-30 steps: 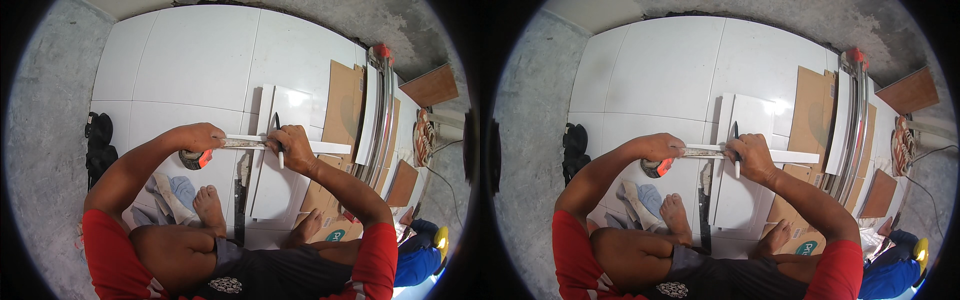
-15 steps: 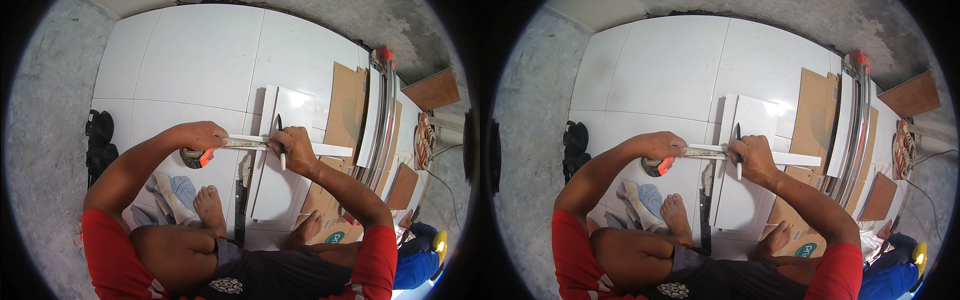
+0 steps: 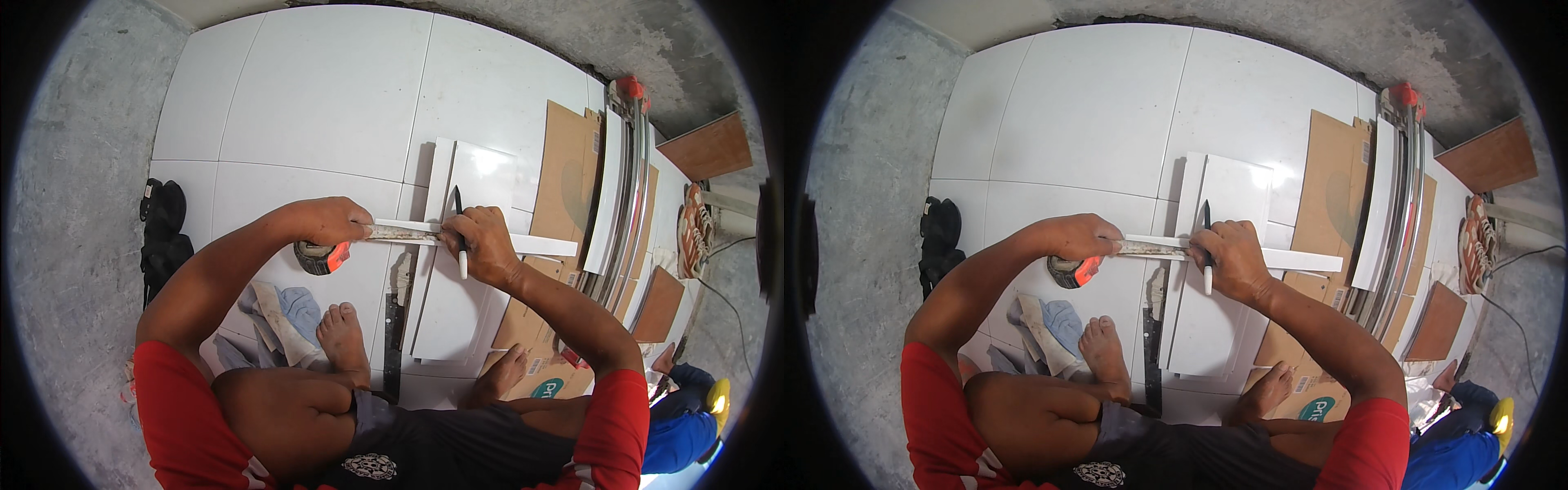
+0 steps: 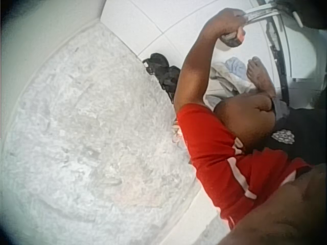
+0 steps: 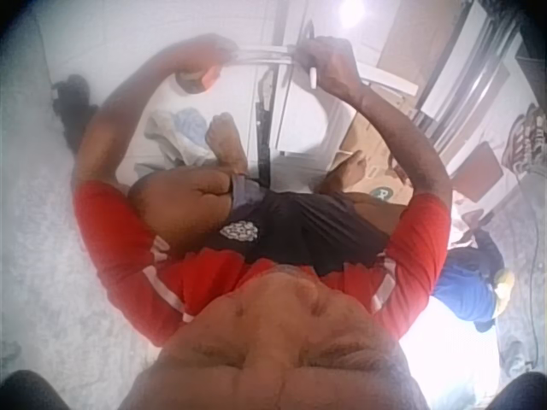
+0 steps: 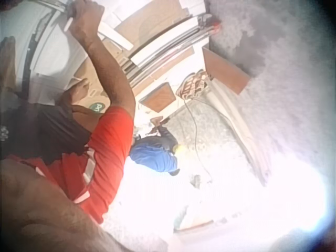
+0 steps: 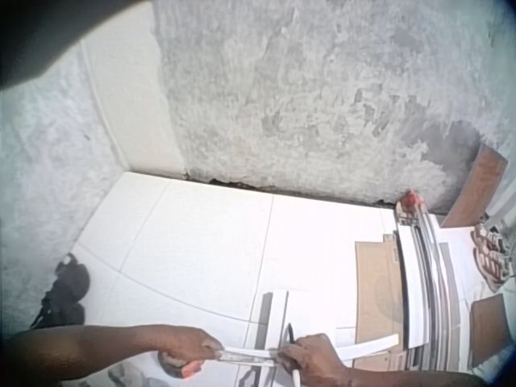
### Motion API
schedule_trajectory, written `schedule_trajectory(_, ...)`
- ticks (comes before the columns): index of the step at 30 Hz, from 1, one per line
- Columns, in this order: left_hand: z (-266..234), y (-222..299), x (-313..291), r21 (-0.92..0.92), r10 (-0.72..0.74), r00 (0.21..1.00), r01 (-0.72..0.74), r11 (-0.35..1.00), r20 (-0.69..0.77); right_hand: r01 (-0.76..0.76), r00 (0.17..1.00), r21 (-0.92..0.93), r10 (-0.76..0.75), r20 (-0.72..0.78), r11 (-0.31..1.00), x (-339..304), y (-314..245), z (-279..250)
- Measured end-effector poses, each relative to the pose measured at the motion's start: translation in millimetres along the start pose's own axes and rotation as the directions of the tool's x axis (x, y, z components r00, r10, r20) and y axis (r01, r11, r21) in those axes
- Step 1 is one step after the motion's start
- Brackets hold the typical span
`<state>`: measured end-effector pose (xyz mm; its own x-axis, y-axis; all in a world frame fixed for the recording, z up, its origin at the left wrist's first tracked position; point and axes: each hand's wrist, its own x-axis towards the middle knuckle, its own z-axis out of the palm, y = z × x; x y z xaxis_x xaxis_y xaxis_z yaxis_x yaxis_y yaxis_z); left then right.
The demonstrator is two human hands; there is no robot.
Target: The person measures and marks a white tile, then uses a manual tile cutter to score and snap it into two pieces. They wipe the tile with a cloth and fit the cut piece into a gap on the floor.
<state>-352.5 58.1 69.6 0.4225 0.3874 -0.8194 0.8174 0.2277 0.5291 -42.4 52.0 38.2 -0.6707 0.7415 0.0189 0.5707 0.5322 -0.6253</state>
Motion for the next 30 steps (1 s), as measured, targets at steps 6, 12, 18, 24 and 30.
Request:
schedule_trajectory(6,-0.2,-1.3,0.4,-0.007,-0.008,1.0,0.008,1.0,0.011,0.008,1.0,0.006,-0.008,-0.003,1.0,0.9,0.1,0.0)
schedule_trajectory(12,0.0,-2.1,2.2,-0.011,-0.002,1.0,0.002,1.0,0.01,0.006,1.0,0.014,-0.005,-0.013,1.0,0.9,-1.0,-0.2)
schedule_trajectory(18,-0.8,0.6,1.2,-0.028,-0.015,1.0,0.016,0.999,0.024,0.015,1.0,0.006,-0.015,-0.016,1.0,0.0,0.6,0.2)
schedule_trajectory(24,1.6,-5.4,5.3,0.013,-0.007,1.0,0.007,1.0,0.017,0.009,1.0,0.01,-0.009,-0.012,1.0,1.0,-0.5,0.8)
schedule_trajectory(30,2.2,-5.2,6.3,0.011,0.004,1.0,-0.004,1.0,0.01,0.004,1.0,0.006,-0.004,-0.007,1.0,0.2,0.9,1.7)
